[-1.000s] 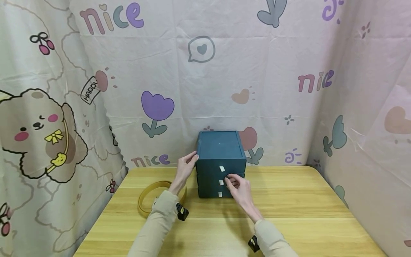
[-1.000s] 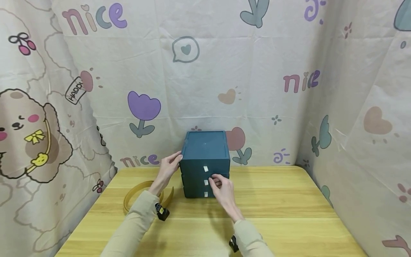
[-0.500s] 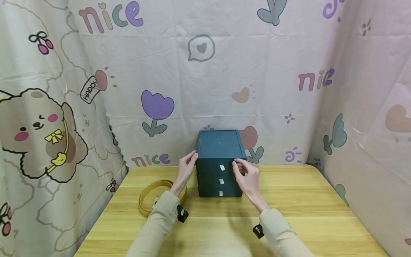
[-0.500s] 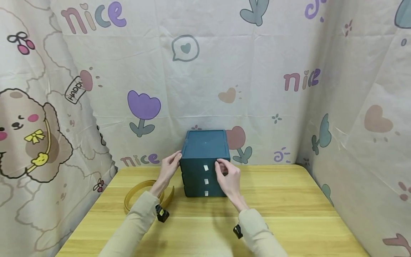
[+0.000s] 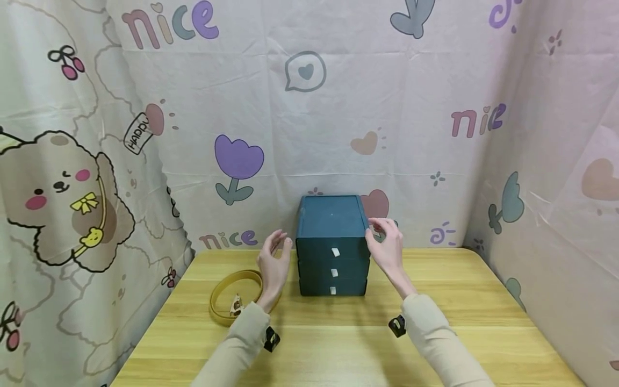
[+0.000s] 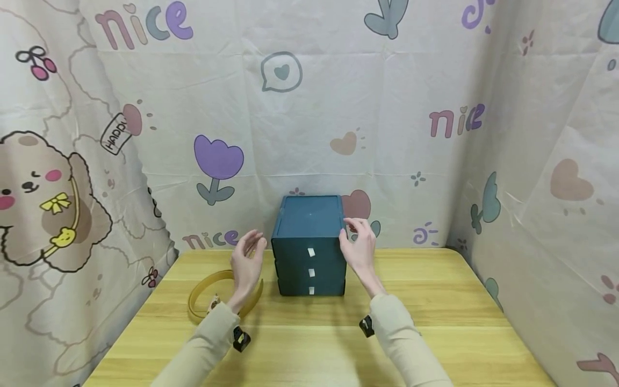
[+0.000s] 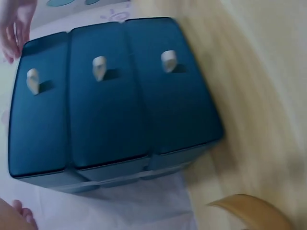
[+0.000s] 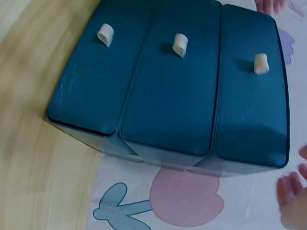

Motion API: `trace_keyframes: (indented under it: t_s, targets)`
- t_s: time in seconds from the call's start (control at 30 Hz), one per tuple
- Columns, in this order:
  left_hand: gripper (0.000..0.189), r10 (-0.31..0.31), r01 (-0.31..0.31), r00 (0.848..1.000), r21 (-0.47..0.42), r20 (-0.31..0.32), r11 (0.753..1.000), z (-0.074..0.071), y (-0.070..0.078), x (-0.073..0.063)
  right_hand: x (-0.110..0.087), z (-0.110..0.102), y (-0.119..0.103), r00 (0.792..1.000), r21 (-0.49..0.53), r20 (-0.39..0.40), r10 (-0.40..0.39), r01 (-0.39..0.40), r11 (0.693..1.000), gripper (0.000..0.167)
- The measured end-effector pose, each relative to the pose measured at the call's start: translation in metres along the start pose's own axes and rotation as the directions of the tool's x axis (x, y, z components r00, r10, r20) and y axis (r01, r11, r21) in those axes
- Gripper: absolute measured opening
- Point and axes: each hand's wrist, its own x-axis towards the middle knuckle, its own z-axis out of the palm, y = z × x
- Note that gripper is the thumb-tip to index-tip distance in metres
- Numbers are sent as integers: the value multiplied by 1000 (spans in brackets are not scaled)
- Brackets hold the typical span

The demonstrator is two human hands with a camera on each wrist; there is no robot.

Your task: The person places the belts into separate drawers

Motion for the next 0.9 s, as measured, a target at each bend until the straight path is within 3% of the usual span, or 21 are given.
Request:
trace_keyframes:
  t_s: [0.13,0.27,0.47,0.63,0.9]
  targets:
    - [30,64,-60,995,50,-82,997,2,-14,-15,2,-5,2,982,8,135,132,-135,991,32]
    - [28,47,-38,993,83,-106,996,7,-30,-33,2,-6,4,965,9,182,189,-193,981,36]
    - [30,-95,95,995,85,-4,992,20,-51,-61,4,-4,2,946,-35,219,237,-236,971,39]
    - [34,-193,184,977,100,92,978,35,-62,-78,6,-5,1,927,-63,257,273,-266,962,40]
    - [36,-270,253,946,112,180,961,57,-72,-94,10,-7,-2,904,-112,284,320,-300,947,42]
